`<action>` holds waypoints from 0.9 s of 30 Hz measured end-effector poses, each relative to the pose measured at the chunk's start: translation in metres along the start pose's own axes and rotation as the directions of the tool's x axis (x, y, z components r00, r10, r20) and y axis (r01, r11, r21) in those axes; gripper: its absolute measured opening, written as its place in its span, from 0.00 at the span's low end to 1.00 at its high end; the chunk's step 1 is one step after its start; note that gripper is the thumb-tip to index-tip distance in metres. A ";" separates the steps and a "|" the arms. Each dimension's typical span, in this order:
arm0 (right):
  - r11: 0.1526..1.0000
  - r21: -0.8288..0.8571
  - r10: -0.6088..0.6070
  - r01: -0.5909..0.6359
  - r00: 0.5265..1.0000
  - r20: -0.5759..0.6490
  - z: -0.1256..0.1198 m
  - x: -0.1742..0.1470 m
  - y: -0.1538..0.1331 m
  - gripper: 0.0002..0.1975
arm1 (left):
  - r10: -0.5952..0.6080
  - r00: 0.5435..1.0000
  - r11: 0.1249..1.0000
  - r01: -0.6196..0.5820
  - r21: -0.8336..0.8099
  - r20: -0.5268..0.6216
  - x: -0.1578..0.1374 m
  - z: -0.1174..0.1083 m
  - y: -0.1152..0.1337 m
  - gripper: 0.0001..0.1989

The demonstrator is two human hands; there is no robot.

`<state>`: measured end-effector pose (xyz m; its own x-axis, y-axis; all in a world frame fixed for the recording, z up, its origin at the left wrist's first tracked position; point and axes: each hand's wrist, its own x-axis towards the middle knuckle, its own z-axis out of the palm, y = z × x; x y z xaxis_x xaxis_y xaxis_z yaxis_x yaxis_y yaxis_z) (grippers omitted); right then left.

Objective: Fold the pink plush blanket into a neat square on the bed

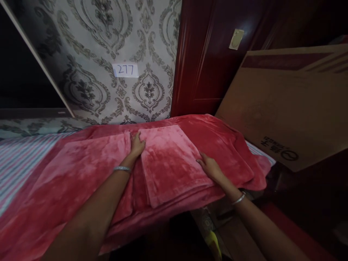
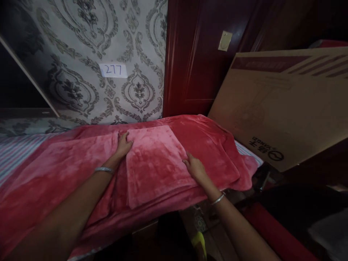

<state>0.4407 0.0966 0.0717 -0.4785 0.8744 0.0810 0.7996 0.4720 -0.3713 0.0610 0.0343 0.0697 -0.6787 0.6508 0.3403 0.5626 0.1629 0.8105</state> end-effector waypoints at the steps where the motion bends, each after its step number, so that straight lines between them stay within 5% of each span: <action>1: 1.000 -0.003 0.003 -0.003 1.000 -0.005 0.000 -0.001 0.000 0.25 | 0.000 1.000 1.000 0.000 0.013 0.002 -0.001 0.000 0.001 0.32; 6: 0.980 -0.183 0.079 -0.078 0.997 0.000 -0.018 -0.005 -0.023 0.24 | 0.002 1.000 0.997 -0.003 0.077 0.007 -0.007 -0.002 0.008 0.32; 11: 0.938 -0.239 -0.286 0.252 0.951 -0.119 -0.017 -0.021 -0.062 0.29 | 0.174 0.985 0.943 -0.173 0.283 0.020 -0.020 -0.011 0.029 0.36; 14: 0.886 -0.223 -0.417 0.406 0.909 -0.002 0.005 -0.033 -0.075 0.32 | 0.331 0.902 0.755 -0.430 0.495 0.279 -0.028 -0.014 0.041 0.35; 18: 0.887 -0.229 -0.392 0.400 0.916 0.083 0.031 -0.042 -0.073 0.31 | 0.126 0.792 0.687 -0.504 0.524 0.597 -0.036 -0.010 0.042 0.34; 27: 0.898 -0.210 -0.381 0.386 0.922 0.068 0.035 -0.041 -0.070 0.31 | 0.068 0.784 0.705 -0.476 0.526 0.617 -0.044 -0.016 0.051 0.33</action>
<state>0.3914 0.0243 0.0618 -0.7701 0.6191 0.1536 0.6098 0.7852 -0.1077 0.1123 0.0019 0.1032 -0.2020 0.9790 0.0277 0.9679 0.1953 0.1581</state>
